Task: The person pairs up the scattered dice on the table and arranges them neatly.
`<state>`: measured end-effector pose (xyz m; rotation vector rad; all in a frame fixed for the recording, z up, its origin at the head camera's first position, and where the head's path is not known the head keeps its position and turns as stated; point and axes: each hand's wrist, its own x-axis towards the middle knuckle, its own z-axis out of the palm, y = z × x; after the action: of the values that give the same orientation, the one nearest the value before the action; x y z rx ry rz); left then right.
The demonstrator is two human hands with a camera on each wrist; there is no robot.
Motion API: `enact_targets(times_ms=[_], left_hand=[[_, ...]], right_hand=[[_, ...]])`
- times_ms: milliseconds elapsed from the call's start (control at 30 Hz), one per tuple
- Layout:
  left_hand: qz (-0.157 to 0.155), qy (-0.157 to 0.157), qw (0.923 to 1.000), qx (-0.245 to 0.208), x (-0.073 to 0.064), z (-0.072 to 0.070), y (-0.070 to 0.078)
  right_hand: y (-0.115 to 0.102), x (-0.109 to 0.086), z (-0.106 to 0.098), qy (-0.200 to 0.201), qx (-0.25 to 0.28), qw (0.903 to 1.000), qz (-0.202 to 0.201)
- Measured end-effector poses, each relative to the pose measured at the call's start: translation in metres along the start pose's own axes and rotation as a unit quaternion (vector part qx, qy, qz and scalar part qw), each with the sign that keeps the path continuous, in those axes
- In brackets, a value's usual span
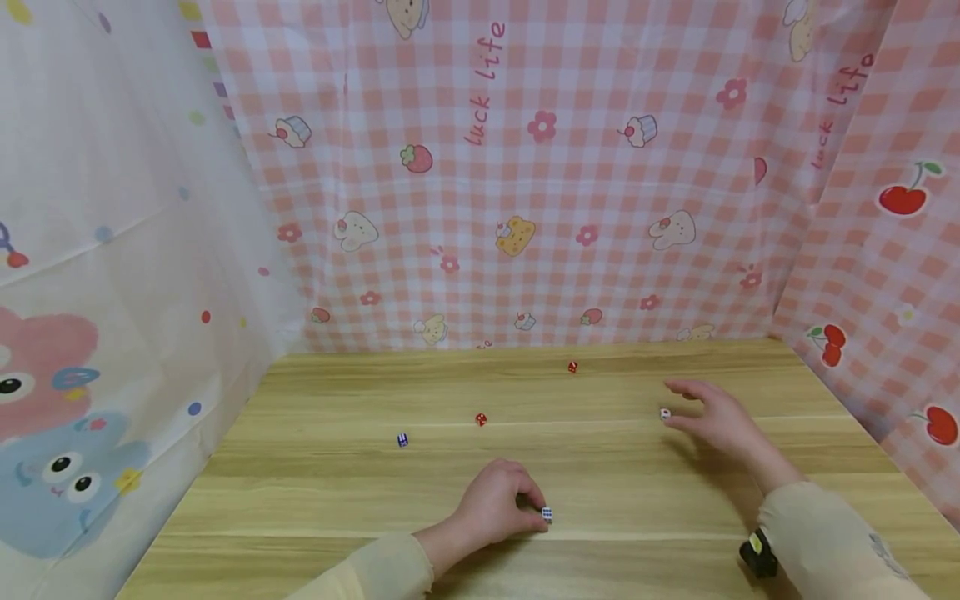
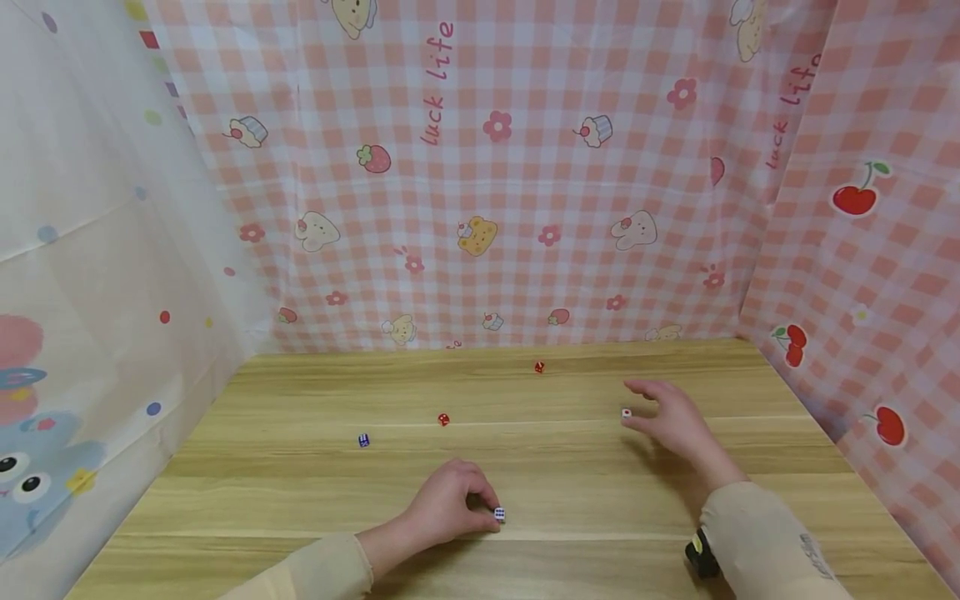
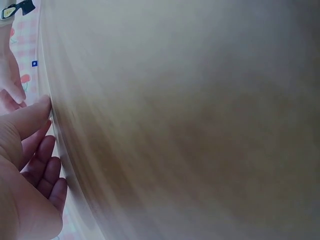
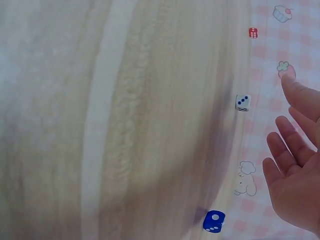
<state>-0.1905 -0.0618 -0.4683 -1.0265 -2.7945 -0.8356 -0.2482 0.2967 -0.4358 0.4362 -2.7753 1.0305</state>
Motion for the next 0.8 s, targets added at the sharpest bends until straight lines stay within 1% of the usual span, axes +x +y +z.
enact_targets(times_ms=[133, 233, 500, 800], left_hand=[[-0.001, -0.003, 1.0000, -0.004, 0.001, 0.000, -0.001], [-0.001, -0.004, 1.0000, -0.003, 0.001, 0.000, -0.001], [-0.002, -0.004, 1.0000, -0.008, 0.000, 0.000, -0.001], [-0.003, -0.008, 0.9999, -0.010, 0.001, -0.001, 0.000]], right_hand=[[0.004, 0.002, 0.003, 0.003, -0.009, 0.9999, -0.008], [0.008, 0.004, 0.006, 0.004, -0.005, 0.9999, -0.010], [0.019, 0.010, 0.009, -0.011, -0.006, 0.9998, 0.013], [0.022, 0.012, 0.010, -0.035, 0.017, 0.9986, 0.036]])
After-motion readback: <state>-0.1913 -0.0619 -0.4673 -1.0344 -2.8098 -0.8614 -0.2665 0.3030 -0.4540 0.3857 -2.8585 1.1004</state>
